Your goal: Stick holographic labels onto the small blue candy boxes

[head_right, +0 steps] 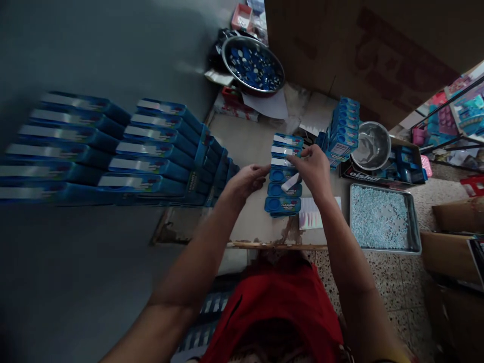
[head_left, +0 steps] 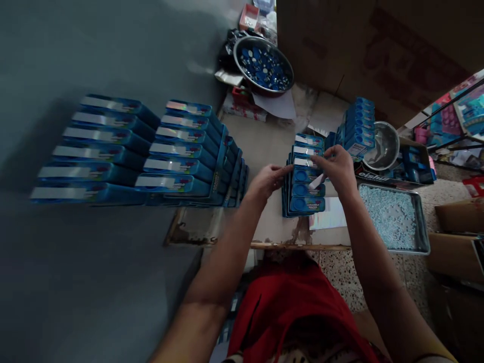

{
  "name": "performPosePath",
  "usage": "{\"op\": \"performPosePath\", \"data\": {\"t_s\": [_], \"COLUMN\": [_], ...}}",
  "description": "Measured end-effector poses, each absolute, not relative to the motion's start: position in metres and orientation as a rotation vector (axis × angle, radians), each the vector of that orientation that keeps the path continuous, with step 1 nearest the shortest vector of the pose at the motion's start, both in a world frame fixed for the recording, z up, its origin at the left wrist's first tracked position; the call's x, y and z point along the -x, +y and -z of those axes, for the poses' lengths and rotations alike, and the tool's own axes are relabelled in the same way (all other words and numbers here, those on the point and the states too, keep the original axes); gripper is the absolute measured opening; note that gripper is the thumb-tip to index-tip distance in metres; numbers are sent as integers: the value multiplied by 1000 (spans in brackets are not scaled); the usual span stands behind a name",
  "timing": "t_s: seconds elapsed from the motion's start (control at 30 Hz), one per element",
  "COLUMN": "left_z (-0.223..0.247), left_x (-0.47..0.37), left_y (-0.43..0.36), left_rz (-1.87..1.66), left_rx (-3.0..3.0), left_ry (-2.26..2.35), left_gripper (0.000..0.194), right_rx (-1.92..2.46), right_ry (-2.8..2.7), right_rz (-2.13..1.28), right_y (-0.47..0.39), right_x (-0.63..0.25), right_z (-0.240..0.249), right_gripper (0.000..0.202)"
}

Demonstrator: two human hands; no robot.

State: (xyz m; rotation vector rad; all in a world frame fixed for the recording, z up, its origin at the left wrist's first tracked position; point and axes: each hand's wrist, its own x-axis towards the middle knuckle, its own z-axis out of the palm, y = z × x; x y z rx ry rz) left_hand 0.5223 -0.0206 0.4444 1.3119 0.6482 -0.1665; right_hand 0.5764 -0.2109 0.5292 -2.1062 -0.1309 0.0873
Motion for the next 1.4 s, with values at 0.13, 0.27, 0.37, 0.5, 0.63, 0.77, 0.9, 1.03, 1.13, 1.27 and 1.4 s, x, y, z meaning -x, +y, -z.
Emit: {"op": "performPosePath", "data": {"t_s": [0.13, 0.27, 0.37, 0.5, 0.63, 0.77, 0.9, 1.03, 1.13, 1.27, 1.4], "left_z": [-465, -520, -543, -545, -544, -537, -520, -508, -500, -483, -457], "left_x": [-489, -450, -441, -448, -461, -480, -492, -492, -489, -490, -499], "left_y": [-32, -49, -60, -53, -29, -10, -4, -3, -5, -11, -19], "left_rz": [-418, -367, -241, -276, -164, -76, 53, 88, 107, 200, 292], "left_rx": [-1577, -1533, -1436, -1404, -1564, -1751, -1768, -1730, -1651, -1432, -1288], "left_ry": [764, 403, 345, 401, 284, 213, 233, 265, 285, 307, 463], "left_gripper": [38, 40, 43, 40, 36, 34, 34, 36, 36, 43, 56], "right_rx": [1864, 1814, 1801, 1734, 1701, 1831, 2037, 2146, 2210, 2311, 2181], "right_ry": [-176, -181, -195, -200, -167, -133, -153, -162, -201, -211, -56], "right_rz": [-143, -128, -142, -262, -226, -110, -50, -69, -77, -18, -213], "right_y": [-205, -193, -192, -205, -215, -211, -204, -199, -198, -204, -209], "right_x": [-570, -566, -560, -547, -539, -539, -540, -538, -536, -539, -549], "right_z": [-545, -563, -573, -578, -570, -555, -545, -542, -545, -543, -526], "right_gripper": [49, 54, 55, 63, 64, 52, 43, 38, 35, 43, 64]}}
